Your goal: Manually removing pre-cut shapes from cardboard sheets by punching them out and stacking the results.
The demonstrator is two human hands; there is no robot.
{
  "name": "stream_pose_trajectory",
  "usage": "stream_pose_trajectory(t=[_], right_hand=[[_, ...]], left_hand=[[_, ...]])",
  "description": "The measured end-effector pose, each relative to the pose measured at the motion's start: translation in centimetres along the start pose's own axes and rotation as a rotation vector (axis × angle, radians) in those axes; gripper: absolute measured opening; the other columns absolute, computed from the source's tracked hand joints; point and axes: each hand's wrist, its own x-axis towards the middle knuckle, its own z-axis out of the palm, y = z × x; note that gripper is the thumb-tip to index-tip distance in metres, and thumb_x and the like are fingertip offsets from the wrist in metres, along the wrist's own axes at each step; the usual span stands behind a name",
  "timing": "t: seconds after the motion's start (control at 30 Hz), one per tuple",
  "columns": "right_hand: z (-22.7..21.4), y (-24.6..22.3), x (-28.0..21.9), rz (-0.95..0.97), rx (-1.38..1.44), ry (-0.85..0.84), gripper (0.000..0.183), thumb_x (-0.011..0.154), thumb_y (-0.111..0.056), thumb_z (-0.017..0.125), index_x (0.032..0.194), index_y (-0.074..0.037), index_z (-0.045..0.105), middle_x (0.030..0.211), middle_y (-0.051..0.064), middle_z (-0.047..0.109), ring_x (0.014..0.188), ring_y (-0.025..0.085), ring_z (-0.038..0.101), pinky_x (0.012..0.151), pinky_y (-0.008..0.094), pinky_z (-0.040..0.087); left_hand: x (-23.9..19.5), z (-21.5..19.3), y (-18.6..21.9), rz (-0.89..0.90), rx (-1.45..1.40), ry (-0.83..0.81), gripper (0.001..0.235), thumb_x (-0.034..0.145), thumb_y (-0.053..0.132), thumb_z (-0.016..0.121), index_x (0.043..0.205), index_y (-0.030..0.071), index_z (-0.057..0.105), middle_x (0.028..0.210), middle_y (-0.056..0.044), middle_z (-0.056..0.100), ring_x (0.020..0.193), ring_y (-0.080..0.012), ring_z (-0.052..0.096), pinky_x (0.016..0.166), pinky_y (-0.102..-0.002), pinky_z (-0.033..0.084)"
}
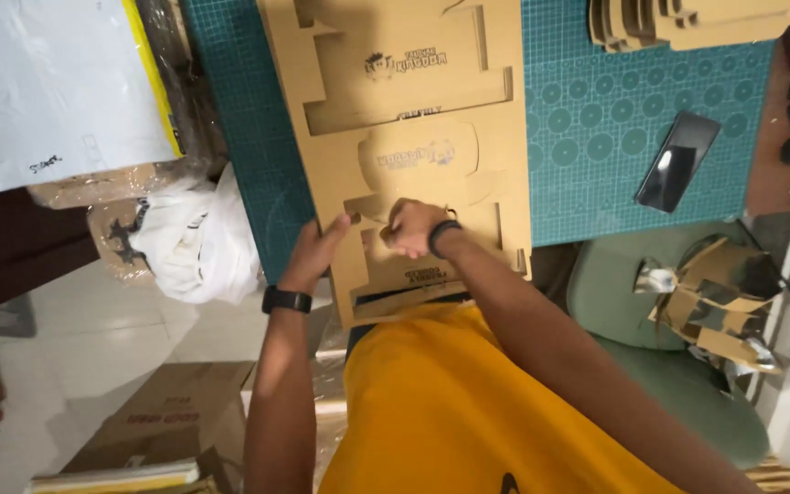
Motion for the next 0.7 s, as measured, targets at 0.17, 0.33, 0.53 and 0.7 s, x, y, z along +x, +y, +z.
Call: stream_pose_trajectory(t=[0.17,0.33,0.53,0.7], right_hand=[[-2.0,1.9,2.7,0.026,0.576,0.258,0.028,0.08,-0.019,0.068,0.094,0.005,0.074,0.066,0.019,0.07,0.05,0.025,0.066,0.041,0.034,0.051],[-4.5,-0.1,4.8,0.131,0.748,0.315,0.047,0.082,-0.042,0.077,0.087,0.005,0.072,0.063,0.013,0.067,0.039,0.018,0.06,0.025,0.027,0.049],[-5.4,-2.0,5.0,0.307,0.618,0.309,0.045,0.075,-0.041,0.086,0.076,0.002,0.074,0.059,0.011,0.069,0.039,0.02,0.063,0.028,0.031,0.05],[-5.4,-1.4,5.9,0.324,0.602,0.295,0.06,0.072,-0.047,0.088,0.087,0.009,0.07,0.068,0.018,0.072,0.048,0.027,0.07,0.031,0.036,0.053]], left_hand=[[1.0,-1.8,-1.3,0.075,0.046,0.045,0.052,0.091,0.04,0.078,0.123,0.001,0.067,0.11,-0.019,0.071,0.106,-0.0327,0.07,0.087,-0.049,0.056],[4.1,-2.5,2.5,0.013,-0.357,0.079,0.029,0.095,0.04,0.07,0.104,0.012,0.069,0.091,-0.003,0.067,0.086,-0.0187,0.068,0.077,-0.037,0.056],[5.7,-3.4,6.2,-0.179,-0.878,-0.199,0.029,0.083,0.025,0.074,0.108,0.01,0.07,0.103,-0.01,0.076,0.089,-0.0274,0.077,0.077,-0.042,0.062],[9.5,-2.8,2.2,-0.31,-0.875,-0.318,0.043,0.079,0.024,0.074,0.12,0.011,0.068,0.115,-0.009,0.073,0.098,-0.0281,0.072,0.094,-0.047,0.056]])
